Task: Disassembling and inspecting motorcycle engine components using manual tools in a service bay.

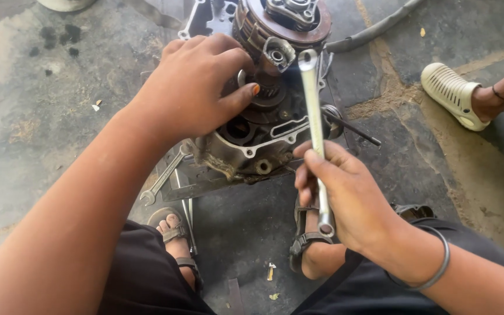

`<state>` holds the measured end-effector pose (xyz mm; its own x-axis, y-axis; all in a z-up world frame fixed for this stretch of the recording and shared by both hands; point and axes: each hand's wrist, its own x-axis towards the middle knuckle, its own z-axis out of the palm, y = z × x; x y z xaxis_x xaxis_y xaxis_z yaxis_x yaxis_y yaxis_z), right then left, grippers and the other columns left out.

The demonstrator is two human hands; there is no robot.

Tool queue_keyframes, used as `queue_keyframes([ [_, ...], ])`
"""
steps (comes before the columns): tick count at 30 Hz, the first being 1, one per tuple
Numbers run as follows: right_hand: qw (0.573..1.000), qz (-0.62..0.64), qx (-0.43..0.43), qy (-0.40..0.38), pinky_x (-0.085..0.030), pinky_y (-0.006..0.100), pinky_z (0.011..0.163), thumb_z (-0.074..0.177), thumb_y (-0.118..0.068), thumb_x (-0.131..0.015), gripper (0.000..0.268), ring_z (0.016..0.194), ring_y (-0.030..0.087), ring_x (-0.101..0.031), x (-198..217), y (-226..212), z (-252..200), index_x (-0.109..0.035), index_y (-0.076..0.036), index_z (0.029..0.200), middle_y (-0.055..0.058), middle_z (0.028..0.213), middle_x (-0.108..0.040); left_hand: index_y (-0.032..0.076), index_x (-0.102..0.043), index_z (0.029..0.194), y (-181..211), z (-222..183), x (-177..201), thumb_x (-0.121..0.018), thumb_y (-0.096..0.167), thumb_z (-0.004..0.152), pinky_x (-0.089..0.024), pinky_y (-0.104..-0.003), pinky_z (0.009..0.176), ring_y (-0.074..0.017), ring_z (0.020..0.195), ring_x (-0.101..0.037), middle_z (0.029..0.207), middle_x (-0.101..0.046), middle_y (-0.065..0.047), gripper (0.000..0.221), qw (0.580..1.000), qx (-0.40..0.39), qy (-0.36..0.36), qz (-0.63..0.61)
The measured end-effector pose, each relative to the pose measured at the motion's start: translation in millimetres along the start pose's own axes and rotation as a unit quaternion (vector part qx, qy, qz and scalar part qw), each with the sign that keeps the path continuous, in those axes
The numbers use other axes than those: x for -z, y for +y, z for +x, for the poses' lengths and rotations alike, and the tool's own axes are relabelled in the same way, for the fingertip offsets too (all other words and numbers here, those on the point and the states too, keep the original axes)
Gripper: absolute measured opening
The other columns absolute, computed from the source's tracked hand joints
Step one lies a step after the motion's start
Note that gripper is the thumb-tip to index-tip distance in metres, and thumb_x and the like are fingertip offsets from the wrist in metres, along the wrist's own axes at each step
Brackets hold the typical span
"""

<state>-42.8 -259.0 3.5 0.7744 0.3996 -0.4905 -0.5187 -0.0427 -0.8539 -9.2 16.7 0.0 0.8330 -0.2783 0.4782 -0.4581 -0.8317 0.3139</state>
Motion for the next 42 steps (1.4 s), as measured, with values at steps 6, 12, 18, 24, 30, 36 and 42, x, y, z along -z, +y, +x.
queue_keyframes([
  [6,0.998,0.040,-0.011,-0.047,-0.054,0.026,0.059,0.104,-0.026,-0.047,0.026,0.068,0.016,-0.065,-4,-1,-1,-0.056,-0.006,0.119,0.009,0.084,-0.067,0.013,-0.073,0.116,1,2,2,-0.070,0.037,0.096,-0.040,-0.053,0.099,-0.0345,0.115,-0.060,0.121,-0.067,-0.011,0.032,1.000,0.006,-0.010,0.026],
  [12,0.985,0.143,-0.018,0.091,-0.060,0.028,0.068,0.103,-0.030,-0.042,0.026,0.072,0.015,-0.069,-22,-7,0,-0.053,-0.010,0.114,0.006,0.088,-0.068,0.012,-0.073,0.119,1,2,1,-0.069,0.039,0.097,-0.041,-0.052,0.097,-0.0351,0.112,-0.060,0.120,-0.067,-0.011,0.035,0.999,0.000,-0.007,0.036],
  [18,0.981,0.142,-0.025,-0.129,-0.058,0.031,0.066,0.109,-0.033,-0.044,0.030,0.074,0.021,-0.069,-12,13,-4,-0.056,-0.007,0.119,0.013,0.096,-0.070,0.013,-0.073,0.120,-3,1,-1,-0.069,0.039,0.096,-0.041,-0.052,0.096,-0.0347,0.111,-0.060,0.120,-0.066,-0.011,0.036,0.999,-0.014,-0.001,0.040],
  [24,0.987,0.159,0.014,0.027,-0.060,0.031,0.062,0.102,-0.036,-0.040,0.029,0.070,0.017,-0.071,-25,-8,-5,-0.054,-0.012,0.109,0.006,0.089,-0.070,0.013,-0.072,0.121,-3,0,-2,-0.069,0.039,0.097,-0.041,-0.052,0.095,-0.0351,0.111,-0.060,0.121,-0.066,-0.010,0.036,0.999,-0.009,0.001,0.041],
  [30,0.995,0.051,0.063,-0.052,-0.049,0.024,0.050,0.113,-0.027,-0.047,0.027,0.058,0.013,-0.058,3,-22,-12,-0.055,-0.002,0.113,0.008,0.075,-0.061,0.014,-0.073,0.120,-5,1,-5,-0.068,0.041,0.096,-0.041,-0.053,0.095,-0.0346,0.111,-0.060,0.120,-0.067,-0.010,0.036,0.999,-0.009,0.000,0.046],
  [36,0.892,-0.236,0.377,0.085,-0.045,0.021,0.056,0.114,-0.025,-0.043,0.022,0.062,0.009,-0.053,20,-54,-38,-0.052,-0.006,0.121,0.004,0.077,-0.057,0.013,-0.072,0.119,-1,8,-3,-0.067,0.043,0.095,-0.040,-0.052,0.096,-0.0327,0.113,-0.060,0.119,-0.067,-0.009,0.038,0.999,0.010,0.005,0.045],
  [42,0.721,-0.634,0.219,0.171,-0.049,0.029,0.053,0.103,-0.020,-0.056,0.023,0.054,0.014,-0.062,35,-64,-5,-0.067,-0.011,0.122,0.007,0.063,-0.066,0.013,-0.068,0.120,-4,20,-4,-0.062,0.050,0.092,-0.037,-0.054,0.096,-0.0305,0.113,-0.058,0.119,-0.064,-0.012,0.046,0.995,0.040,-0.065,0.060],
])
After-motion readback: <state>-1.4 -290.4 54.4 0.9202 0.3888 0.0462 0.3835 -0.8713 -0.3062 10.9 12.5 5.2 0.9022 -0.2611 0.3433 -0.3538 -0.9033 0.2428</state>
